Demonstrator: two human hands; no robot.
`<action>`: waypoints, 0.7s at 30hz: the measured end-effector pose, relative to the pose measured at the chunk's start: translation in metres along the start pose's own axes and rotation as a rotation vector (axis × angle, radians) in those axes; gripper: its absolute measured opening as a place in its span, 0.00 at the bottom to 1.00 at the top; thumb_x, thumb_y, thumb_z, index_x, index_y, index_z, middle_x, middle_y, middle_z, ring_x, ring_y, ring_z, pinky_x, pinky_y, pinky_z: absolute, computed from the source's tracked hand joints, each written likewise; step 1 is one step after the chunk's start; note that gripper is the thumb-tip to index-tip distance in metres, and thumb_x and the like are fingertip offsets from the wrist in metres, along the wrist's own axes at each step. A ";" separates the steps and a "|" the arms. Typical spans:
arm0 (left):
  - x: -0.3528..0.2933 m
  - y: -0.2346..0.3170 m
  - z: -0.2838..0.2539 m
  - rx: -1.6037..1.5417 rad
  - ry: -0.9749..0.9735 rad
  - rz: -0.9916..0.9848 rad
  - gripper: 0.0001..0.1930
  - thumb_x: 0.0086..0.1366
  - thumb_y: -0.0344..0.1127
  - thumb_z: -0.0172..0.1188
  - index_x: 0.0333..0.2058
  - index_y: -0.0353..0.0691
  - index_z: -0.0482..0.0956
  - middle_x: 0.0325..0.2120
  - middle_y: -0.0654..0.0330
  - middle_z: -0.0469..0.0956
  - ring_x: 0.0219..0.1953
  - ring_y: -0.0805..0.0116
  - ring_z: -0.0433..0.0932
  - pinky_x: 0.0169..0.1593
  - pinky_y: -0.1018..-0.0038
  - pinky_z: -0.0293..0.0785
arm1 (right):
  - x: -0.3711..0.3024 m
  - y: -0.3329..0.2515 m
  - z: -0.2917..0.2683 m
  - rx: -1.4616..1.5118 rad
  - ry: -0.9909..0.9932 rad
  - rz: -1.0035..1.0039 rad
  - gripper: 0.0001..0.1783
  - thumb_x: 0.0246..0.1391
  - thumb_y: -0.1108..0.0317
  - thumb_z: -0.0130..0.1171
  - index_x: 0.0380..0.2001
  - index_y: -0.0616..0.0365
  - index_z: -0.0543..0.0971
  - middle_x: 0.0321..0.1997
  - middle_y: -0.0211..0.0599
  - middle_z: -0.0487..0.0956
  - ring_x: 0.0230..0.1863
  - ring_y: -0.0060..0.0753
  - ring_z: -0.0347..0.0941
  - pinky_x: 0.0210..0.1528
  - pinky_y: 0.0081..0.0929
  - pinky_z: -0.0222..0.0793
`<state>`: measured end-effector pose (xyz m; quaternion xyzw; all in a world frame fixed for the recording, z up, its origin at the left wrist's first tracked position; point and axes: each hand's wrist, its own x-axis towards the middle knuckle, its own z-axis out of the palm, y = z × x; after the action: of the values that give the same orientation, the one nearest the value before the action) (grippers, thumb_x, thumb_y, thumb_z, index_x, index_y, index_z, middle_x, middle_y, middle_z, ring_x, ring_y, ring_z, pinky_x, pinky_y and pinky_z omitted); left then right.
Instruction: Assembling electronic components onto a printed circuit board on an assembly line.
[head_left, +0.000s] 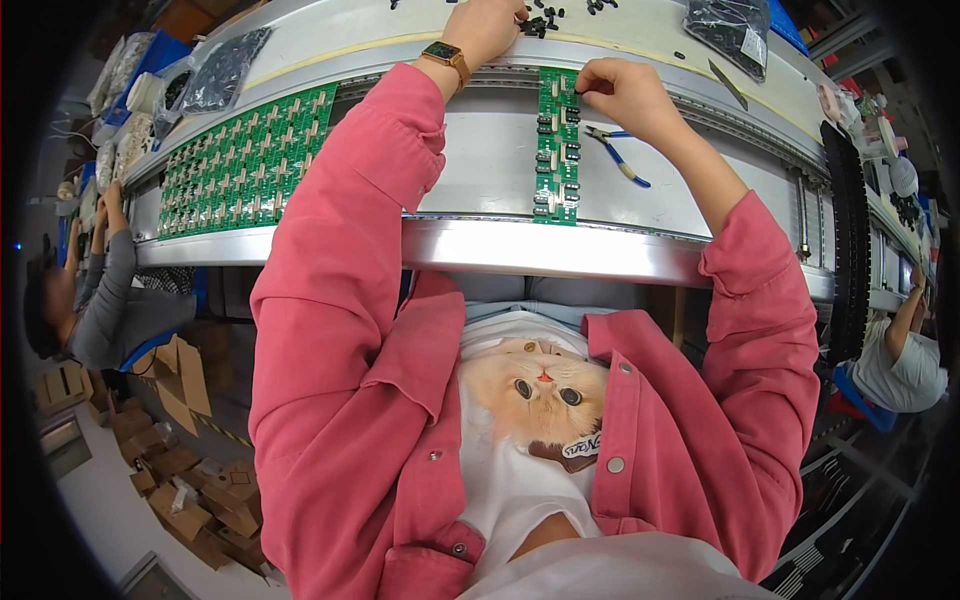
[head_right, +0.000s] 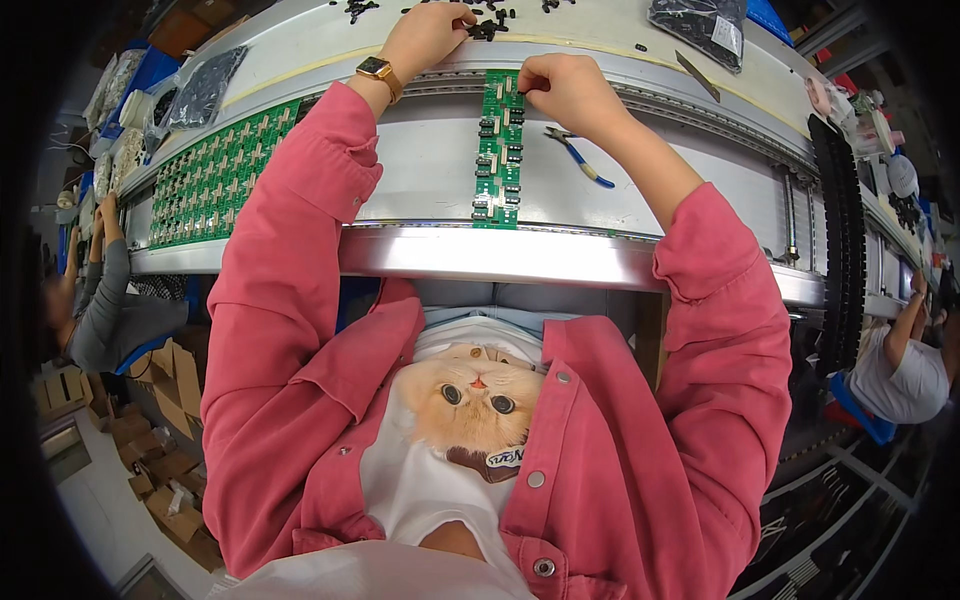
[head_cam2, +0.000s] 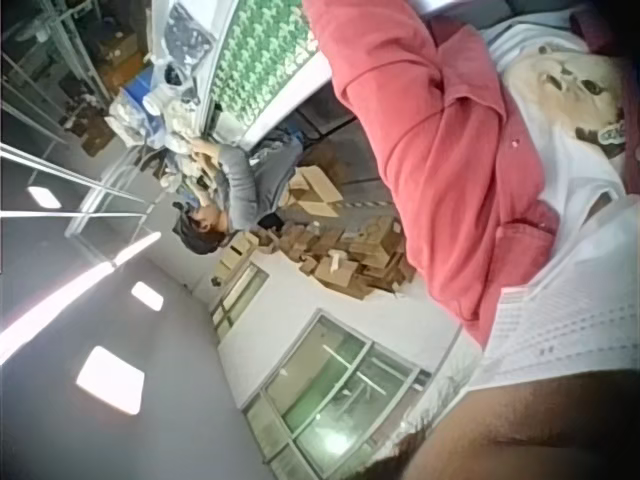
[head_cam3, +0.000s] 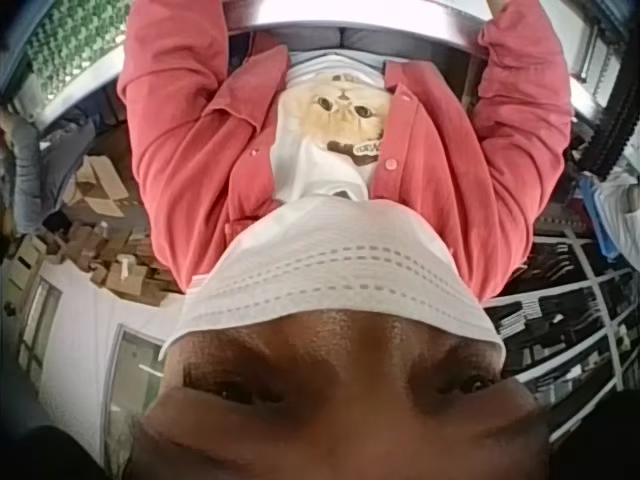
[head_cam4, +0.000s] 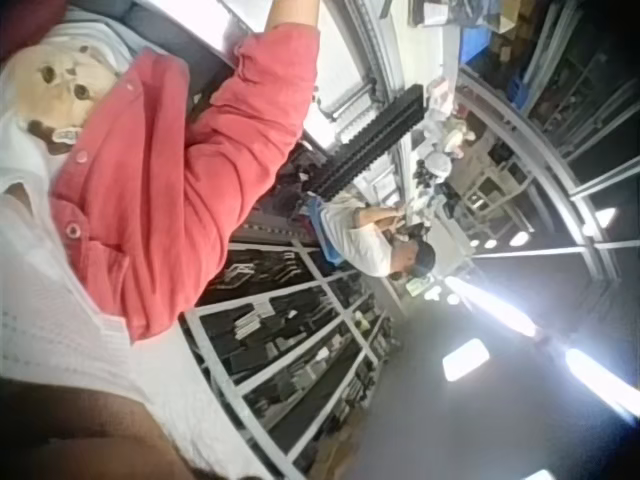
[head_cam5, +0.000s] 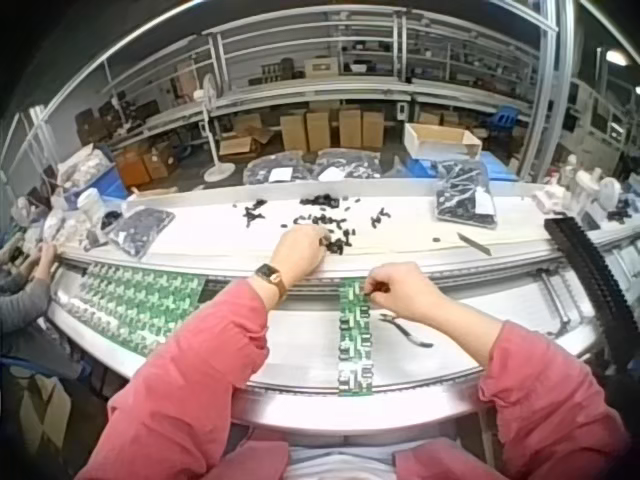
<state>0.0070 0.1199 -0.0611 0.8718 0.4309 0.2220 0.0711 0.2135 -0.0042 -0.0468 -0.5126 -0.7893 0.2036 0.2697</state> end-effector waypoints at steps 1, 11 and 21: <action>0.000 0.002 0.000 -0.001 -0.001 0.000 0.11 0.48 0.31 0.53 0.30 0.35 0.80 0.27 0.45 0.79 0.29 0.43 0.75 0.36 0.60 0.73 | 0.000 0.000 0.000 0.000 0.000 0.001 0.06 0.42 0.77 0.57 0.26 0.58 0.80 0.24 0.31 0.78 0.24 0.29 0.71 0.31 0.24 0.68; -0.005 0.019 -0.010 -0.085 0.059 -0.091 0.09 0.50 0.27 0.51 0.30 0.35 0.79 0.26 0.45 0.78 0.29 0.45 0.75 0.37 0.62 0.73 | 0.012 0.003 0.009 -0.168 0.075 -0.119 0.06 0.43 0.76 0.56 0.26 0.58 0.81 0.28 0.33 0.80 0.26 0.35 0.73 0.34 0.28 0.70; -0.014 0.018 -0.019 -0.212 0.059 -0.182 0.09 0.50 0.25 0.49 0.29 0.35 0.78 0.26 0.47 0.78 0.30 0.48 0.75 0.37 0.64 0.73 | 0.017 -0.001 0.013 -0.191 -0.004 -0.066 0.08 0.43 0.76 0.54 0.26 0.58 0.82 0.28 0.34 0.80 0.27 0.37 0.74 0.35 0.29 0.70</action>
<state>0.0040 0.0967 -0.0425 0.8098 0.4842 0.2845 0.1698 0.1990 0.0102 -0.0531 -0.5095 -0.8219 0.1196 0.2248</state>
